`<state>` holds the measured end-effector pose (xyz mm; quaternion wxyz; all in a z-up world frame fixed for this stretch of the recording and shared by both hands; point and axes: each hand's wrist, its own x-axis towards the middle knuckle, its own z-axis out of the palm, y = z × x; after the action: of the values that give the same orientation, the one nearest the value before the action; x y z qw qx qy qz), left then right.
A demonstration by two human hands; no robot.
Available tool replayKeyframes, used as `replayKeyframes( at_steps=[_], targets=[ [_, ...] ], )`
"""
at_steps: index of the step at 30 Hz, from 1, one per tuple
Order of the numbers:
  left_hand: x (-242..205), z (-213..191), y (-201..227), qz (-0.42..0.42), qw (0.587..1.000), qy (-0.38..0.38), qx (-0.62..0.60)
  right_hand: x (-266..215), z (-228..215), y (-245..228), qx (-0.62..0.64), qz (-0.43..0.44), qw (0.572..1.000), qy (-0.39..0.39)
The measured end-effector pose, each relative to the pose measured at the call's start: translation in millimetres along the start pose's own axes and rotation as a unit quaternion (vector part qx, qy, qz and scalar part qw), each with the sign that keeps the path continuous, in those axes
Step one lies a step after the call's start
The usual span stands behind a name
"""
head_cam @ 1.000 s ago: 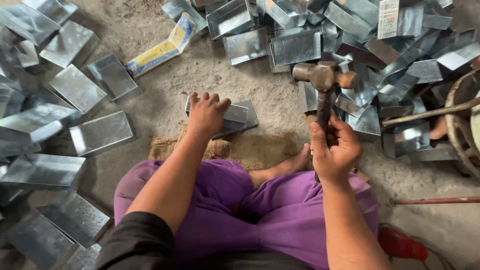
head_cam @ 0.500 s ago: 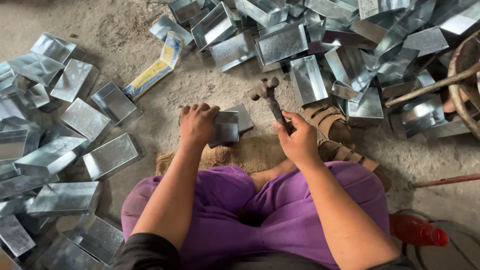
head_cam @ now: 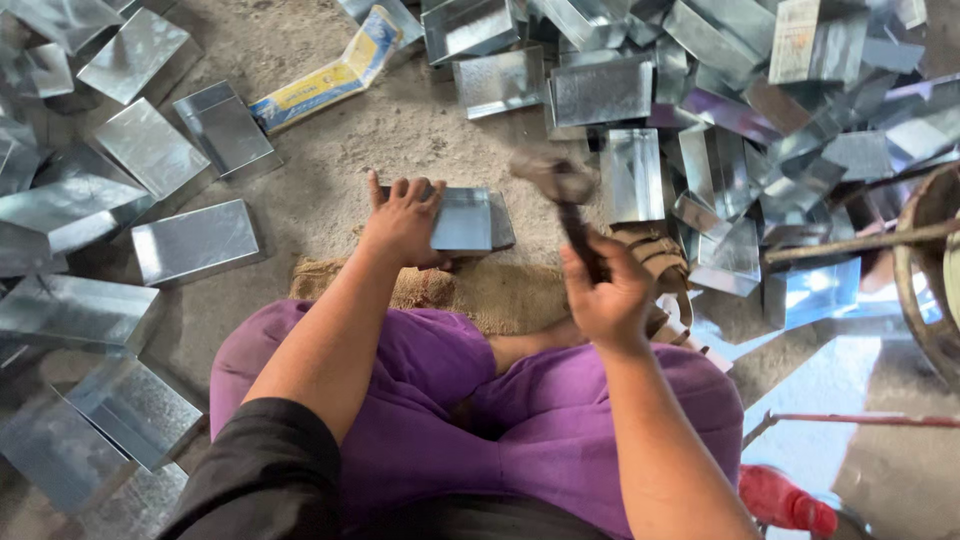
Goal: The person sits on the floor and repeatedly hammers small rectangular metal boxes with a hammer, striking the edges to flatten or shape them. The person picks up each box, positions it on a small block, hammers it, and then tosses it aside to a growing pile.
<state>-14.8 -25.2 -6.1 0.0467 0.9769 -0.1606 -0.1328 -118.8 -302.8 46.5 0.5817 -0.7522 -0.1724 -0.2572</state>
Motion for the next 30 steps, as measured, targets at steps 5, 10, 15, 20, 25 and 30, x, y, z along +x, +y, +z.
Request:
replayKeyframes(
  at_steps=[5, 10, 15, 20, 25, 30],
  targets=[
    [-6.4, -1.4, 5.9, 0.046, 0.999, 0.018, -0.008, 5.6, 19.1, 19.3, -0.281, 0.061, 0.952, -0.109],
    [-2.5, -0.1, 4.5, 0.054, 0.998, 0.029, -0.02, 1.7, 20.4, 23.5, -0.262, 0.132, 0.955, -0.046],
    [-5.6, 1.0, 8.5, 0.054, 0.998, 0.013, -0.013, -1.0, 22.3, 30.8, -0.25, 0.026, 0.967, -0.032],
    [-6.4, -9.2, 9.2, 0.048, 0.998, 0.015, -0.021, -0.7, 22.7, 33.0, -0.268, 0.171, 0.946, -0.069],
    [-7.5, -5.5, -7.7, 0.012, 0.999, 0.013, -0.05, -3.9, 7.4, 19.9, -0.149, 0.136, 0.979, -0.012],
    [-1.1, -5.2, -19.7, -0.007, 0.998, 0.035, -0.059, -1.4, 5.2, 12.6, -0.21, 0.154, 0.963, -0.062]
  ],
)
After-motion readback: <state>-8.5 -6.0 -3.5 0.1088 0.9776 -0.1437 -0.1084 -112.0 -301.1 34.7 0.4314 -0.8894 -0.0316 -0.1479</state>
